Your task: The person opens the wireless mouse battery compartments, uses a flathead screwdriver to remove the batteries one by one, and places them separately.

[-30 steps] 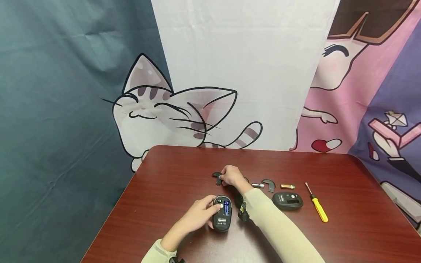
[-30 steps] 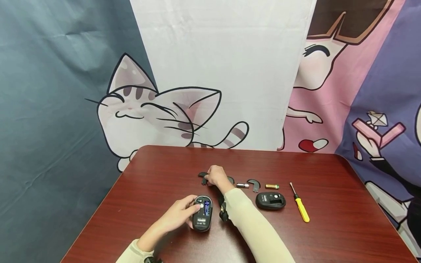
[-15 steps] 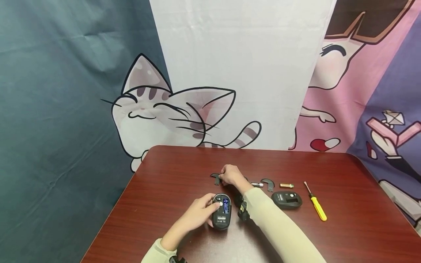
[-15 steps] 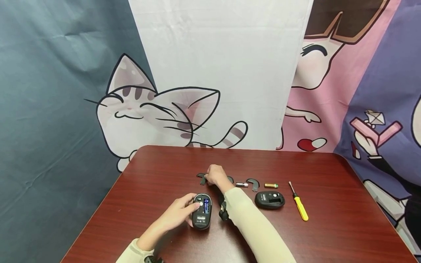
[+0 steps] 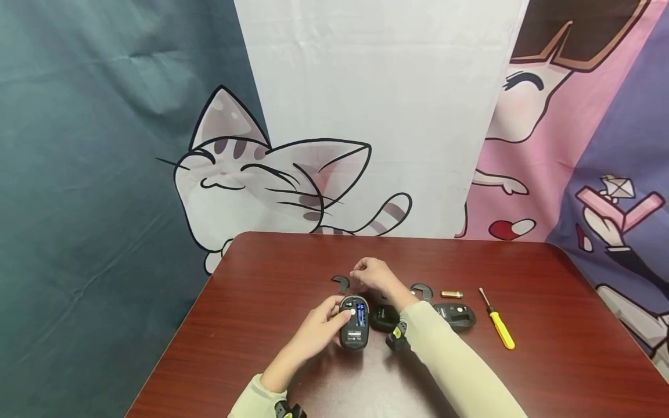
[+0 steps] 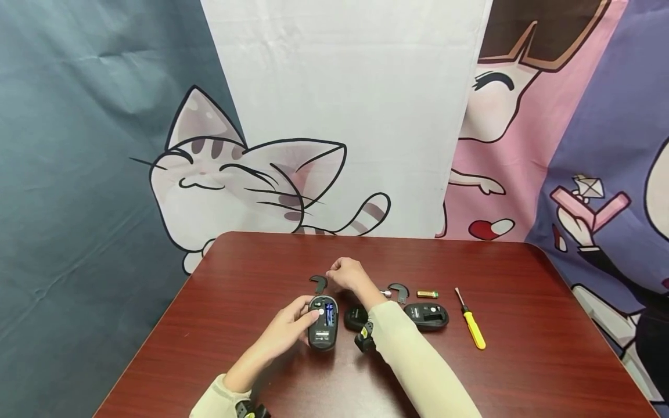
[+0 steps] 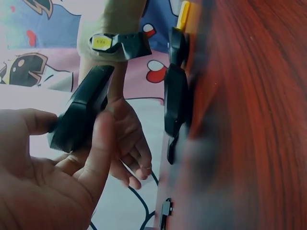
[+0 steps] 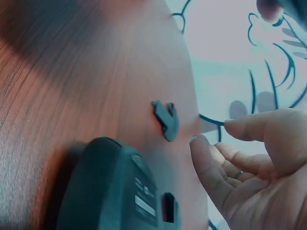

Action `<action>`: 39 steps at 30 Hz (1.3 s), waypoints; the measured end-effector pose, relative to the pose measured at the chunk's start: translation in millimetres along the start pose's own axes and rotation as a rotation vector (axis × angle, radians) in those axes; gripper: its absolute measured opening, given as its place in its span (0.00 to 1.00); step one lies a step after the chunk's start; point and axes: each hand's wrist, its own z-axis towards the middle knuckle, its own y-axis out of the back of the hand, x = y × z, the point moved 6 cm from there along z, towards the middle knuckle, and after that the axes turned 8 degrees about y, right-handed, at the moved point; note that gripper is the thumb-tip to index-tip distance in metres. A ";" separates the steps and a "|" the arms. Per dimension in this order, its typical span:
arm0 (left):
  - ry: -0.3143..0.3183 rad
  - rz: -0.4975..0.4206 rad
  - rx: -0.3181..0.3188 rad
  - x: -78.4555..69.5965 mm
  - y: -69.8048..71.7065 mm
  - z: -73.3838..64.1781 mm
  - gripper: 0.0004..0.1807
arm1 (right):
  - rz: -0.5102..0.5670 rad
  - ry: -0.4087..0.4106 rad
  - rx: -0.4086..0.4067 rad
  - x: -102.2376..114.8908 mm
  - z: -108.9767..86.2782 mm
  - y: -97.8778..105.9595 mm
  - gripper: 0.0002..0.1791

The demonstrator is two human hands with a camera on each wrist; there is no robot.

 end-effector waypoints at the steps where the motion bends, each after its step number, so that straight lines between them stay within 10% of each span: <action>1: -0.003 -0.005 -0.009 -0.9 -0.1 0.8 0.19 | -0.003 0.001 -0.003 0.6 -1.6 2.6 0.09; 15: -0.001 -0.092 -0.015 -8.8 -7.6 8.1 0.22 | -0.073 0.057 -0.020 17.3 -40.5 50.0 0.15; 39: -0.016 -0.190 -0.011 -9.1 -13.2 12.4 0.23 | -0.057 0.042 -0.087 -15.4 -89.9 102.7 0.18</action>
